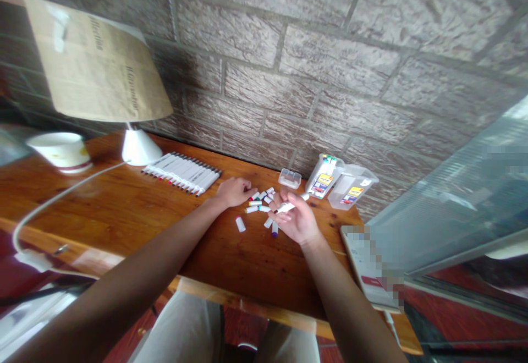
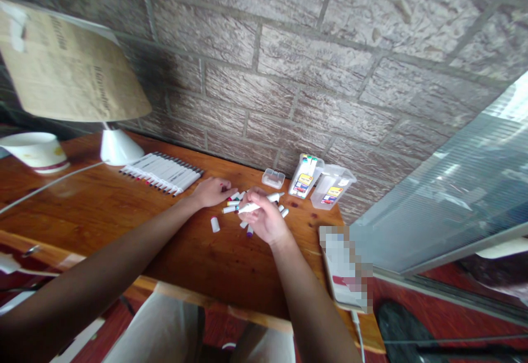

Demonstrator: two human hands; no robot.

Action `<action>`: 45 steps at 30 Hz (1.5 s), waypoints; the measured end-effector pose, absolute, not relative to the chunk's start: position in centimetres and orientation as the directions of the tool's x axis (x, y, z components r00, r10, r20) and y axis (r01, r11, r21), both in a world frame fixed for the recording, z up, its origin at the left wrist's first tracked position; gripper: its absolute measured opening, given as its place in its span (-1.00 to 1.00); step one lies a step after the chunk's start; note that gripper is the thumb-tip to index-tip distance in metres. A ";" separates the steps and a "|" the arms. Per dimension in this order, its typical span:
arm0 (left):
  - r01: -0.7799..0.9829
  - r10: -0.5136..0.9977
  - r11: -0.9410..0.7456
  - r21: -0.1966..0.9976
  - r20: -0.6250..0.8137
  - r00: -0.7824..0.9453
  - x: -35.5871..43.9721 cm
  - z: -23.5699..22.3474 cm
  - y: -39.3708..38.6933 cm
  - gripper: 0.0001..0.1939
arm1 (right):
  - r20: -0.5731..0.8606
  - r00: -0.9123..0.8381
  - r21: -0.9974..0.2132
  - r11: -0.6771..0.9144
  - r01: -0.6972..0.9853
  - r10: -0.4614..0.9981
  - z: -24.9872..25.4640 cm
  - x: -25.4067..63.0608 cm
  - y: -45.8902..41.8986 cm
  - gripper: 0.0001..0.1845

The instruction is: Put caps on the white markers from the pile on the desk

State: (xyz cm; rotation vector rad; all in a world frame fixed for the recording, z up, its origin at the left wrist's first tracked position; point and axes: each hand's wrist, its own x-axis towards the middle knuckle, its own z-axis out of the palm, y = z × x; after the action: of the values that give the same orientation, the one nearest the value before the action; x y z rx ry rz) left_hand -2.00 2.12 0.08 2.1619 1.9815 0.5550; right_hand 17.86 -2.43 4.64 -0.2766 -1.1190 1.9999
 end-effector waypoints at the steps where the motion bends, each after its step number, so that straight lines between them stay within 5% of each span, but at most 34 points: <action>1: 0.927 0.985 -0.113 0.357 0.166 0.056 -2.0 0.0 2.2 -0.58 | 0.184 -0.648 -0.790 -0.281 -0.545 0.739 4.7 17.8 -2.4 -0.67; 45: 0.929 0.992 -0.096 0.356 0.114 0.059 -1.8 0.9 1.4 -0.58 | 0.171 -0.611 -0.819 -0.233 -0.524 0.773 3.4 17.9 -2.1 -0.74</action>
State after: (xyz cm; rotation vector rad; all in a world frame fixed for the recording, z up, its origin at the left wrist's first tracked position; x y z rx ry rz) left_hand -1.80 1.40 0.88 2.1407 1.9745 0.4919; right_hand 17.87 -2.07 3.44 -0.3418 -1.1428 1.9385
